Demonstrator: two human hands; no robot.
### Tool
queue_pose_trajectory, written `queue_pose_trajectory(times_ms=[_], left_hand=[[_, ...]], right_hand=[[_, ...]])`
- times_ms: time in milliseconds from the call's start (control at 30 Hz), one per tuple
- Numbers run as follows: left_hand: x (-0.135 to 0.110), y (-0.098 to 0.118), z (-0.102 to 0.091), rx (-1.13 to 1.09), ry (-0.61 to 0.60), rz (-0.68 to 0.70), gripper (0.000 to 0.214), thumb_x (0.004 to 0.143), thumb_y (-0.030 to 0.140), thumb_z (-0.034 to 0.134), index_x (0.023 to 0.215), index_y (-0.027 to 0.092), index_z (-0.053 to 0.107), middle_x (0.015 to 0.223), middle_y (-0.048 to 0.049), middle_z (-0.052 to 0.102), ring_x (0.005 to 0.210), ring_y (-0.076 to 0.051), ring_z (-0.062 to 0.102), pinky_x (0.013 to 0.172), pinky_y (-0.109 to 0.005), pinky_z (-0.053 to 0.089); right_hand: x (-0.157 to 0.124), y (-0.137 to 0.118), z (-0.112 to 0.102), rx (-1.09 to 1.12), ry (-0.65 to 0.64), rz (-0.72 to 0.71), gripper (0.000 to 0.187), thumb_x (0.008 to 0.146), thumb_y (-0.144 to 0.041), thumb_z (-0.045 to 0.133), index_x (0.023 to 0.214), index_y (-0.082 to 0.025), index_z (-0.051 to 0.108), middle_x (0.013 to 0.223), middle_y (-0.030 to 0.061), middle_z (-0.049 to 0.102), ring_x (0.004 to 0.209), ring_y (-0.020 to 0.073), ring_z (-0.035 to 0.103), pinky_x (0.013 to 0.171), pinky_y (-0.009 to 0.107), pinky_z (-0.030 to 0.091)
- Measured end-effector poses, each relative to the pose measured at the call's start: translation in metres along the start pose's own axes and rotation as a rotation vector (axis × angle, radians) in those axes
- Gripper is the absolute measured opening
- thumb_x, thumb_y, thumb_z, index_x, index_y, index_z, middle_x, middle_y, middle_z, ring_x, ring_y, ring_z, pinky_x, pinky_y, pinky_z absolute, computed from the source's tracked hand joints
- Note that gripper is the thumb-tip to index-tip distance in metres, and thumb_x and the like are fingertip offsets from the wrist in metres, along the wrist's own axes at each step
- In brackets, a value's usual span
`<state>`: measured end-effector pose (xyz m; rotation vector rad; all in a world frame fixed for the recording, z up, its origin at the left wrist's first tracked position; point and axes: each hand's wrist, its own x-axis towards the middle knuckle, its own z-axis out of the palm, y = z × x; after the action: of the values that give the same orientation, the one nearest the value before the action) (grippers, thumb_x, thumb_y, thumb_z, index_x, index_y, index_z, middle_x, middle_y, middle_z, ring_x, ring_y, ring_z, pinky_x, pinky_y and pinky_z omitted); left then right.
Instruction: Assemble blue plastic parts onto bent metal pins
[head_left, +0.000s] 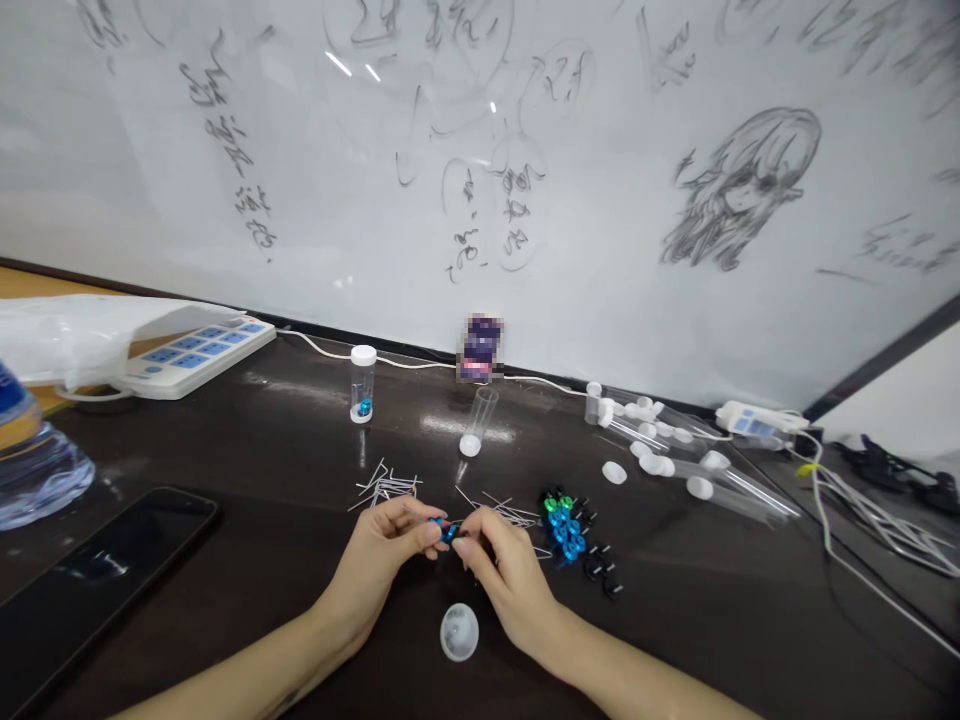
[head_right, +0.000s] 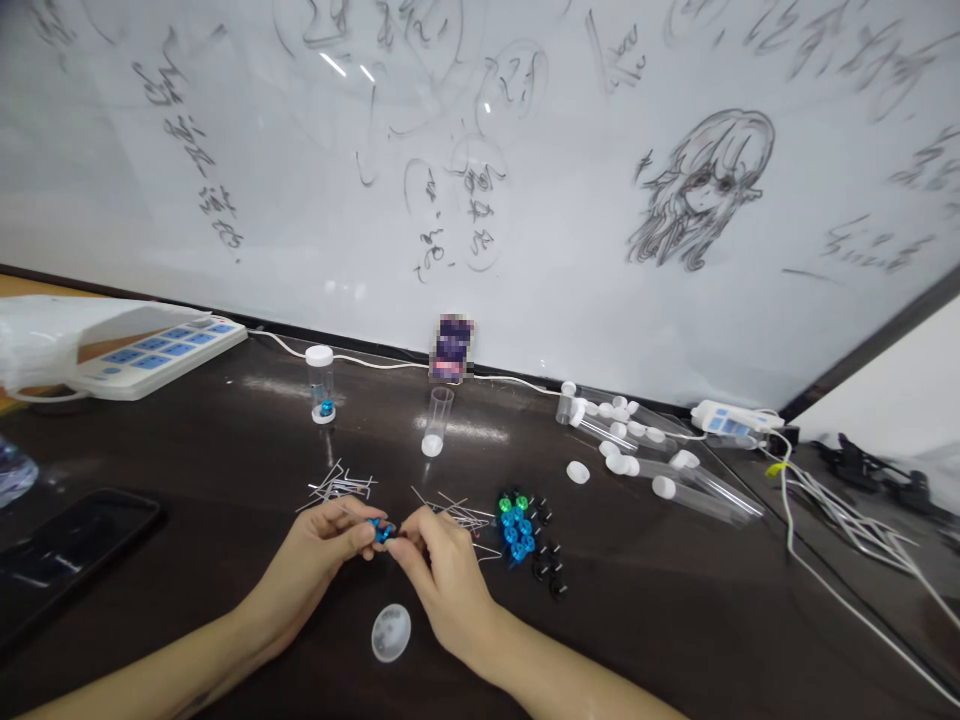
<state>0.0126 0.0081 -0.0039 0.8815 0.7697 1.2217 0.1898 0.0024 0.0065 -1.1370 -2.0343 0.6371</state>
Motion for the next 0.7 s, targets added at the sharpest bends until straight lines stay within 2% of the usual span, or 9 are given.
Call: queue_pose_trajectory(times_ms=[67,167,233,333,367,500,567,700], left_hand=[[0.0006,-0.0001,-0.0006,0.002,0.005,0.010,0.008,0.072,0.019,0.077,0.079,0.015,0.074,0.068,-0.0012,0.070,0.062,-0.011,0.057,0.065,-0.022,0.046],[0.0012,-0.0004,-0.0009,0.012,0.004,0.003,0.009,0.073,0.019,0.077,0.079,0.015,0.074,0.067,-0.0018,0.070,0.062,-0.012,0.057,0.065,-0.023,0.046],[0.0011,-0.0003,-0.0003,0.016,-0.001,-0.003,0.009,0.073,0.020,0.077,0.079,0.015,0.074,0.067,-0.0020,0.070,0.062,-0.012,0.058,0.064,-0.023,0.046],[0.0003,0.0004,0.0008,0.015,-0.019,-0.011,0.008,0.072,0.020,0.078,0.078,0.015,0.074,0.068,-0.0019,0.070,0.062,-0.012,0.058,0.063,-0.022,0.046],[0.0001,0.0006,0.0009,0.014,-0.018,-0.011,0.008,0.072,0.020,0.078,0.077,0.015,0.074,0.068,-0.0018,0.071,0.062,-0.012,0.058,0.063,-0.022,0.046],[0.0002,0.0005,-0.0003,0.004,-0.001,0.008,0.007,0.072,0.018,0.077,0.077,0.016,0.074,0.068,-0.0003,0.070,0.063,-0.011,0.057,0.065,-0.021,0.045],[0.0007,0.0002,-0.0009,0.001,-0.014,0.008,0.007,0.073,0.018,0.077,0.078,0.016,0.074,0.067,-0.0002,0.070,0.063,-0.011,0.057,0.066,-0.021,0.046],[0.0013,0.0008,0.0002,-0.009,-0.022,-0.013,0.008,0.072,0.018,0.078,0.078,0.015,0.074,0.069,-0.0008,0.070,0.063,-0.011,0.058,0.065,-0.021,0.046]], right_hand=[[-0.0015,0.0019,0.0025,0.017,0.058,-0.008,0.014,0.092,-0.029,0.059,0.083,-0.020,0.053,0.072,-0.0024,0.056,0.066,0.0138,0.053,0.063,0.024,0.041],[-0.0027,0.0023,0.0039,0.046,0.108,0.003,0.016,0.086,-0.030,0.067,0.083,-0.020,0.055,0.070,-0.0024,0.057,0.065,0.0140,0.055,0.063,0.024,0.043],[-0.0023,0.0015,0.0028,0.080,0.055,0.034,0.018,0.090,-0.032,0.061,0.079,-0.019,0.055,0.068,-0.0021,0.059,0.061,0.0132,0.056,0.061,0.023,0.043],[-0.0007,0.0010,0.0008,0.137,-0.071,0.062,0.033,0.101,-0.032,0.041,0.073,-0.019,0.054,0.061,-0.0024,0.059,0.052,0.0108,0.054,0.056,0.022,0.041],[-0.0002,0.0012,0.0008,0.139,-0.084,0.066,0.034,0.101,-0.032,0.039,0.073,-0.019,0.053,0.060,-0.0027,0.058,0.050,0.0105,0.054,0.055,0.022,0.041],[-0.0003,0.0023,0.0035,0.074,0.046,0.030,0.015,0.091,-0.031,0.061,0.084,-0.019,0.055,0.070,-0.0024,0.058,0.060,0.0127,0.055,0.060,0.022,0.042],[-0.0011,0.0019,0.0046,0.062,0.094,0.002,0.016,0.086,-0.030,0.067,0.086,-0.019,0.055,0.072,-0.0019,0.059,0.064,0.0136,0.056,0.062,0.023,0.043],[-0.0013,0.0005,0.0027,0.115,0.009,0.052,0.019,0.094,-0.031,0.056,0.079,-0.019,0.056,0.066,-0.0022,0.060,0.059,0.0124,0.056,0.059,0.022,0.043]])
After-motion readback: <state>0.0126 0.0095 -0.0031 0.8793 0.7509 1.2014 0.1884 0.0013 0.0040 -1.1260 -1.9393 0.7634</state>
